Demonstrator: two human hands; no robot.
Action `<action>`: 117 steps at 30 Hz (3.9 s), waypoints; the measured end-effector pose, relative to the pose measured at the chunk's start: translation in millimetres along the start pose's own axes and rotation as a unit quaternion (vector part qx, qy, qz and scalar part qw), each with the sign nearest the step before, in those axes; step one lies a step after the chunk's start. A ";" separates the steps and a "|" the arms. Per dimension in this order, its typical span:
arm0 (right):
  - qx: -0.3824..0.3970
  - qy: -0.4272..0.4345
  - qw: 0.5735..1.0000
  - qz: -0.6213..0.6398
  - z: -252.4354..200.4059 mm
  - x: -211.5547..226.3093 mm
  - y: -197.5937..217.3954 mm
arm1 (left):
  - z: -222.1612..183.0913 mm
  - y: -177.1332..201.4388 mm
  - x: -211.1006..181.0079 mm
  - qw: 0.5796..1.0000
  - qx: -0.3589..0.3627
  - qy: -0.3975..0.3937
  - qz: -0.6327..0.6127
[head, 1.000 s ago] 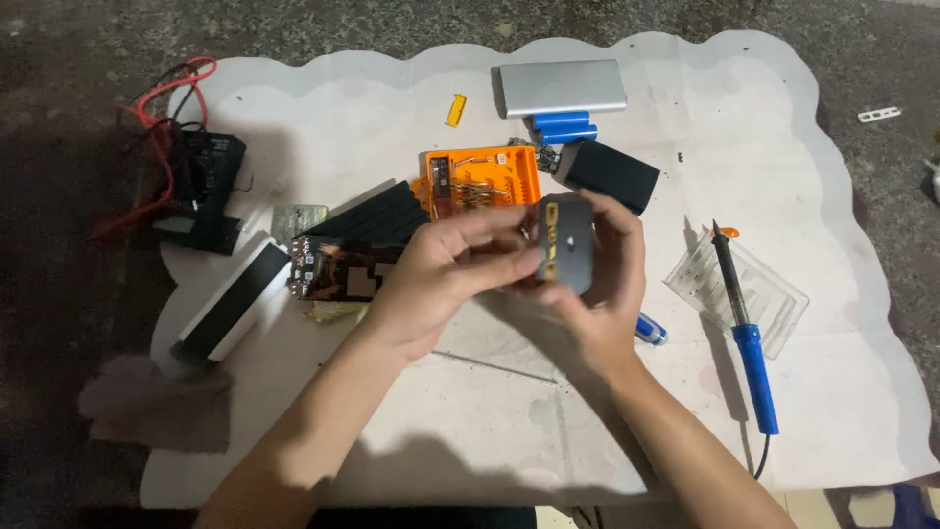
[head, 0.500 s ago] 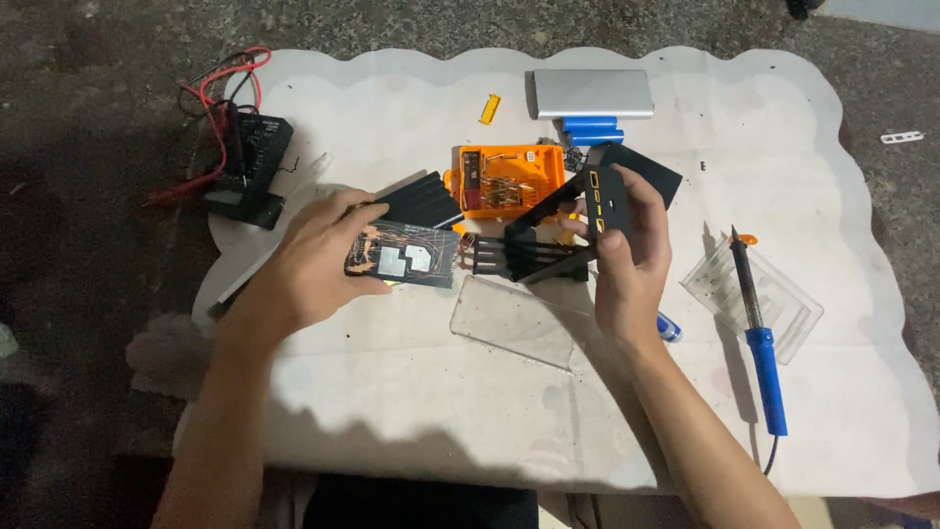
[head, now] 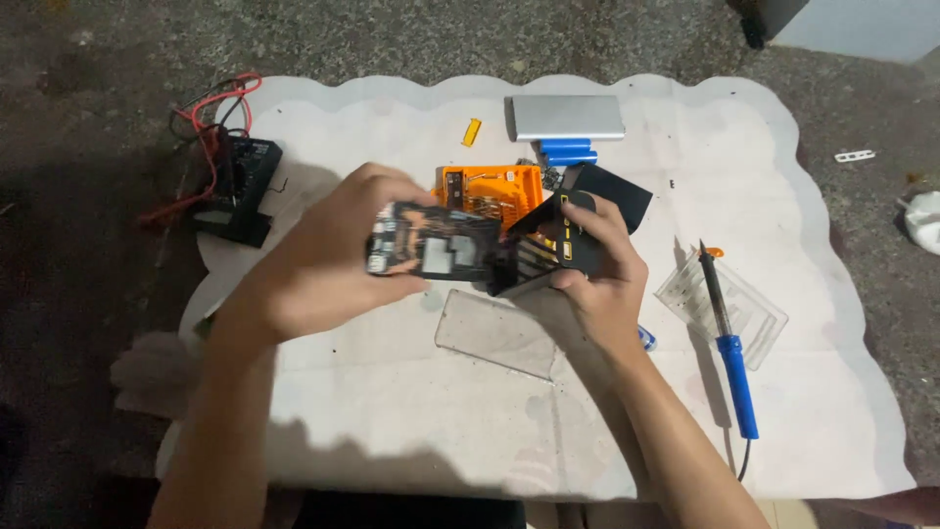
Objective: Reassembling an electronic device by aligning and fitting a circuit board into its plastic housing.
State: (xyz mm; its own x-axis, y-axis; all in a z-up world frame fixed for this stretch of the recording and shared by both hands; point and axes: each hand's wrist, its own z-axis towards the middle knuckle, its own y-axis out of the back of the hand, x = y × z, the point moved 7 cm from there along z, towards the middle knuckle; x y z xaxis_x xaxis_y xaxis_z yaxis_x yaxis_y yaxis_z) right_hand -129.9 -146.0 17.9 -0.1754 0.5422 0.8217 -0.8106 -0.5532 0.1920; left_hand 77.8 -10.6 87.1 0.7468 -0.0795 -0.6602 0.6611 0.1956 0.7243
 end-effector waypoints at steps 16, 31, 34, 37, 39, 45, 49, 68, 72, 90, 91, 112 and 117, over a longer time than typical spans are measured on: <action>-0.031 -0.106 0.948 0.298 -15.9 -31.6 -6.0 | 41.9 -40.4 -40.8 0.911 -0.168 -0.213 -0.309; -0.111 -0.244 0.921 0.284 -12.1 -22.5 -4.5 | 37.3 -36.3 -89.8 0.932 -0.226 -0.165 -0.228; -0.121 -0.256 0.910 0.303 -12.2 -23.9 -5.8 | 42.8 -35.8 -82.8 0.932 -0.252 -0.156 -0.207; -0.161 -0.278 0.906 0.276 -13.8 -30.4 2.7 | 45.1 -31.5 -82.6 0.939 -0.235 -0.154 -0.198; -0.172 -0.281 0.904 0.273 -13.6 -31.1 5.3 | 47.0 -35.5 -81.7 0.943 -0.226 -0.149 -0.194; -0.151 -0.208 0.929 0.268 -17.7 -29.1 12.1 | 49.9 -47.3 -83.2 0.965 -0.214 -0.135 -0.071; -0.100 -0.133 0.953 0.254 -16.9 -19.5 9.3 | 48.7 -52.3 -82.8 0.972 -0.199 -0.121 -0.019; -0.094 -0.114 0.956 0.252 -23.1 -9.4 11.4 | 44.3 -44.4 -78.1 0.977 -0.170 -0.126 -0.037; -0.114 -0.140 0.944 0.274 -27.0 -11.9 10.9 | 43.4 -48.2 -74.3 0.973 -0.185 -0.127 -0.048; -0.077 -0.275 0.871 0.399 -6.3 1.1 -2.5 | 33.5 -73.7 -67.0 0.950 -0.227 -0.213 0.035; -0.080 -0.264 0.867 0.414 -7.1 1.0 -2.0 | 32.6 -73.7 -67.7 0.948 -0.233 -0.215 0.036; -0.037 -0.241 0.896 0.370 -6.5 -8.2 7.3 | 38.0 -94.4 -46.3 0.955 -0.192 -0.227 0.017; -0.051 -0.312 0.877 0.362 -6.8 -12.4 10.3 | 37.4 -95.6 -44.9 0.957 -0.188 -0.222 -0.010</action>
State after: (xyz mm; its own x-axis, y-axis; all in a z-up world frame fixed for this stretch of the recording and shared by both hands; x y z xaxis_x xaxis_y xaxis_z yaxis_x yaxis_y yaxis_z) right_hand -139.9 -154.1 6.0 -0.3508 -0.3957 0.8487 -0.6650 -0.5329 -0.5233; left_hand -16.3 -62.3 54.9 0.7457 -0.4776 -0.4646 0.6662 0.5199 0.5347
